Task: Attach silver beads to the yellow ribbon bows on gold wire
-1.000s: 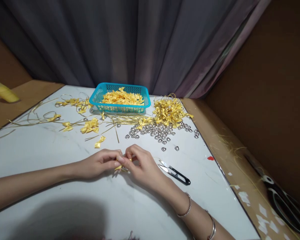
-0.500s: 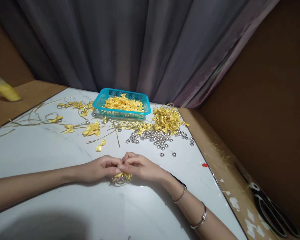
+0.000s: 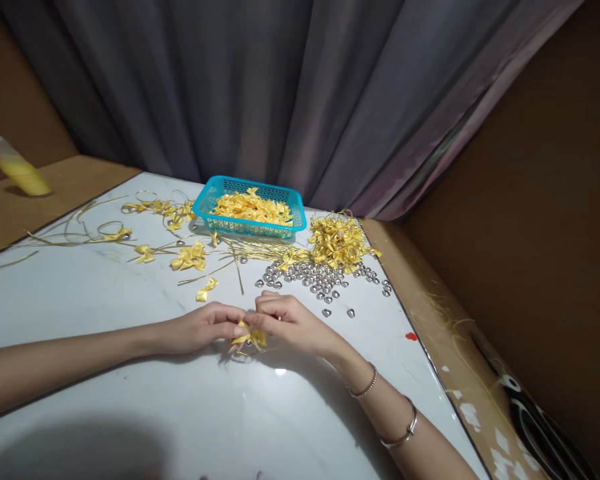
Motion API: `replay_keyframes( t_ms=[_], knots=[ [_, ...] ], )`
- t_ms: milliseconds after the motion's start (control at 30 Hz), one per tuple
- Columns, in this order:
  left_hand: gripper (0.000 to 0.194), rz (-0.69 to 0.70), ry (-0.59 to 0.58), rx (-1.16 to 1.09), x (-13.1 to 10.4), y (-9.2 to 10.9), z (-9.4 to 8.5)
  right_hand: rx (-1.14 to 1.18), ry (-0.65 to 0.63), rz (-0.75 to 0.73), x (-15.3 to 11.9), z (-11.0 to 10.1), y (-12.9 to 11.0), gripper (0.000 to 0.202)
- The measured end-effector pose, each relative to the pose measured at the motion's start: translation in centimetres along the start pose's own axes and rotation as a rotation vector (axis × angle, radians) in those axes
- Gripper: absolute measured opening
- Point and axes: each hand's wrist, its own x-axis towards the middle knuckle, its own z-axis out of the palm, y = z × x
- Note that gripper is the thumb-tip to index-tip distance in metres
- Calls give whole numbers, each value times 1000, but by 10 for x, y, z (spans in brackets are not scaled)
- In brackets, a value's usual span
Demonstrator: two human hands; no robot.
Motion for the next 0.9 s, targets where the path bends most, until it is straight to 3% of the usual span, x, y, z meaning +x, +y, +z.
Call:
replay_keyframes(
  t_ms=[100,267,433,800,900],
  knots=[
    [21,8,15,-13,0,1,0,83,32,40,-1,3,4,41],
    [24,1,33,8,-1,3,1,195,-37,88,-2,9,7,40],
    [22,7,31,7,-2,3,2,63,-10,-23,3,10,1,43],
    [19,66,59,83,1,3,-4,-346,49,-116,9,8,-3,41],
    [20,35,38,142,1,-1,-1,-418,176,-119,10,-2,-9,39]
  ],
)
